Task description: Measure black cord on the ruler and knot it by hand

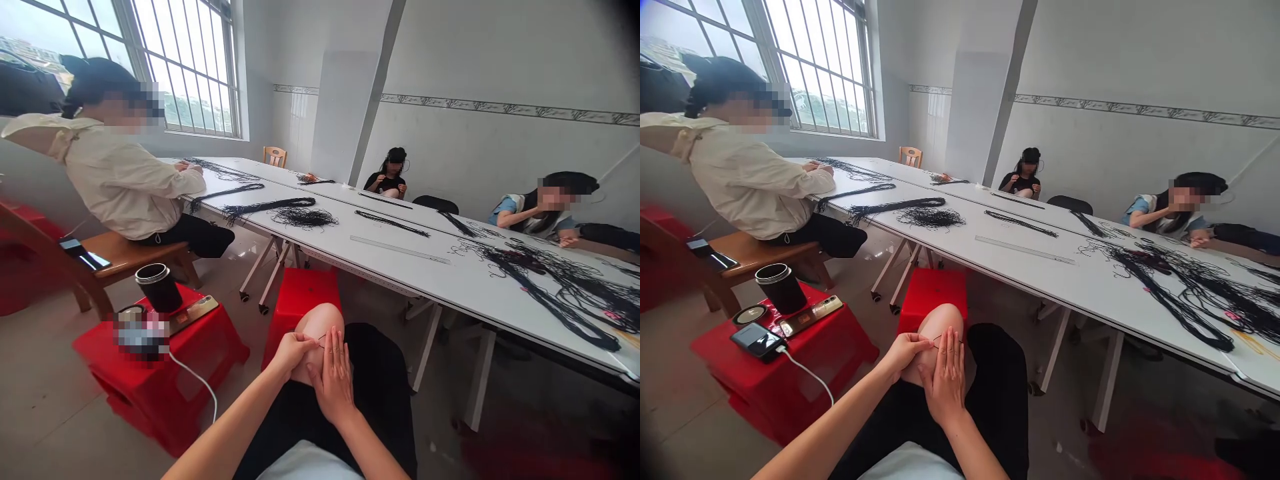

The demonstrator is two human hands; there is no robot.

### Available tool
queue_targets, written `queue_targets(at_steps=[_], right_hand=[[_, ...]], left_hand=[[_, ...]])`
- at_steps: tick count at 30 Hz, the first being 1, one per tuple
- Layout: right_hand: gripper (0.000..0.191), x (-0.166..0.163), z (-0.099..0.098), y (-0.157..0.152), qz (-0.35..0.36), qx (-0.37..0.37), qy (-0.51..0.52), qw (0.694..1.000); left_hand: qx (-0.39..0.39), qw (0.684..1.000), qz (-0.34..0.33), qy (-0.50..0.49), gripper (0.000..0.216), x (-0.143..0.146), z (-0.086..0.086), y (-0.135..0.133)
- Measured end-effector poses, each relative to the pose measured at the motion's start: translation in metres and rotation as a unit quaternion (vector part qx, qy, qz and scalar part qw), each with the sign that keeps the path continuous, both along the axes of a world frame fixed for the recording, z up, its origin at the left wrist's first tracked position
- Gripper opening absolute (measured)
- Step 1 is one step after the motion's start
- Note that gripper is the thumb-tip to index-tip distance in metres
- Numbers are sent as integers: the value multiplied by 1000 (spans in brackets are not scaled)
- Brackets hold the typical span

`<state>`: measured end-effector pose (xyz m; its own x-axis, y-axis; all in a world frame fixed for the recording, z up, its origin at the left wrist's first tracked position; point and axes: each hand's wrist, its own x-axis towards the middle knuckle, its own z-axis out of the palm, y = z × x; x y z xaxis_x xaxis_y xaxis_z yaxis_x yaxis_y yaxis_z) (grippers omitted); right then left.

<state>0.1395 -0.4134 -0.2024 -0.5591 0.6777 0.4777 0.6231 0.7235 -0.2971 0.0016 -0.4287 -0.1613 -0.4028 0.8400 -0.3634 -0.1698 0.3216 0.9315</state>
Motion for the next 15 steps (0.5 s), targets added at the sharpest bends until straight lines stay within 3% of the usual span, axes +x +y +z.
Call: queue_targets(at_steps=[4,8,15], right_hand=[[63,-6,8,14,-31,-58,82,994],[62,-11,8,37,-87,-145,151,974],[62,-16,-10,28,-58,-105,110,987]], left_hand=[[-1,1000,-2,6,25,0,0,0],[-9,1000,-2,16,22,1,1,-2],[-16,1000,-11,16,23,1,-5,-4]])
